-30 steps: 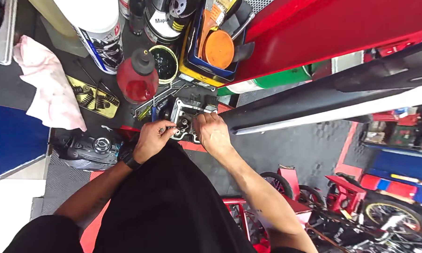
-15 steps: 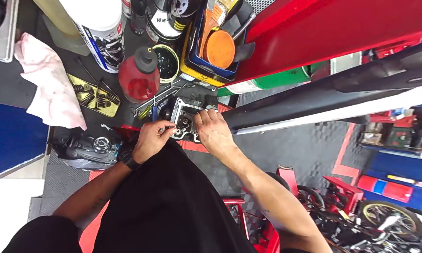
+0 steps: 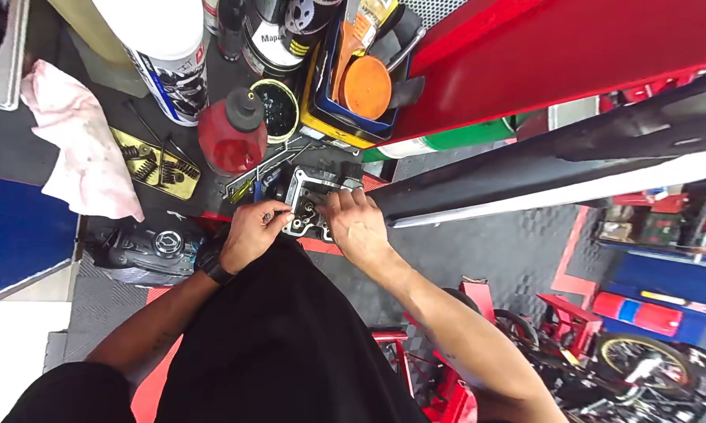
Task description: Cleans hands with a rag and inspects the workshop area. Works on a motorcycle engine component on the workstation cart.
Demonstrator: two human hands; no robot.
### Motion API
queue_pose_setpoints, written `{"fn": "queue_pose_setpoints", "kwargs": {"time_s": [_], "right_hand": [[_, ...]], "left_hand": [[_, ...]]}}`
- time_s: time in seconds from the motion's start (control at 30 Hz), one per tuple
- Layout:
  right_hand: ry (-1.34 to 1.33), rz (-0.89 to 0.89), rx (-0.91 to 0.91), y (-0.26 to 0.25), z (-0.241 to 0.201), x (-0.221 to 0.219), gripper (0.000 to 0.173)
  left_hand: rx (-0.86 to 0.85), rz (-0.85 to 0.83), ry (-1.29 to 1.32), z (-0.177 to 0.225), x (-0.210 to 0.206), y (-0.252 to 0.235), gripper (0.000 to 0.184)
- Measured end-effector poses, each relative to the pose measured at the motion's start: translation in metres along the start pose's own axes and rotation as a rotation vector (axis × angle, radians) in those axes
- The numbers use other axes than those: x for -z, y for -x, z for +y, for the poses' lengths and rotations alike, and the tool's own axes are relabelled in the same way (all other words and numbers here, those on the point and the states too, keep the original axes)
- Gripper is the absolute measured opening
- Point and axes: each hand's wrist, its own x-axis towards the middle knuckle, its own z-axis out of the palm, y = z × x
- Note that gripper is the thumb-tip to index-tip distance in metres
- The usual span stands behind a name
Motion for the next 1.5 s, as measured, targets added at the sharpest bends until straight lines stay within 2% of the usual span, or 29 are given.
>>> {"fn": "queue_pose_setpoints", "kwargs": {"time_s": [0.03,0.07,0.17,0.3,0.47,0.6,0.67,0.73,0.83,0.97,1.13,1.27,1.43,1.5], "right_hand": [[0.021,0.001,0.053,0.001,0.002,0.0,0.017],[0.037,0.001,0.082,0.0,0.003,-0.001,0.011],[0.018,-0.005,0.069,0.0,0.004,-0.005,0.01],[-0.055,-0.055,-0.07,-0.001,-0.003,-0.006,0.017],[-0.172,-0.191,-0.344,-0.009,-0.016,0.005,0.035],[-0.28,-0.234,-0.45,-0.006,-0.019,0.013,0.043],[-0.375,-0.101,-0.459,0.011,-0.019,0.012,0.047],[-0.507,0.089,-0.442,0.041,-0.022,0.004,0.047],[-0.739,0.209,-0.425,0.083,-0.03,-0.008,0.034],[-0.96,0.261,-0.369,0.106,-0.046,-0.019,0.027],[-0.995,0.223,-0.336,0.112,-0.065,-0.04,0.026],[-0.976,0.228,-0.388,0.131,-0.063,-0.055,0.021],[-0.984,0.288,-0.438,0.15,-0.065,-0.068,0.027],[-0.995,0.307,-0.421,0.154,-0.067,-0.071,0.027]], "left_hand": [[0.008,-0.002,0.001,-0.001,0.0,0.0,0.026],[0.015,-0.007,0.005,-0.001,0.0,0.0,0.026],[0.045,-0.017,0.016,-0.002,0.001,-0.001,0.026],[0.108,-0.052,0.031,0.003,0.004,0.001,0.025],[0.177,-0.137,0.01,0.018,0.006,0.002,0.03],[0.185,-0.253,0.048,0.028,0.001,0.005,0.031],[0.192,-0.3,0.132,0.031,-0.002,0.006,0.03],[0.279,-0.334,0.266,0.036,-0.004,0.009,0.028],[0.414,-0.371,0.393,0.045,-0.009,0.011,0.035],[0.471,-0.493,0.24,0.057,-0.025,0.018,0.054],[0.525,-0.52,0.178,0.075,-0.054,0.037,0.06],[0.589,-0.455,0.263,0.083,-0.07,0.054,0.059],[0.61,-0.329,0.399,0.08,-0.084,0.079,0.039],[0.616,-0.289,0.409,0.08,-0.084,0.087,0.036]]}}
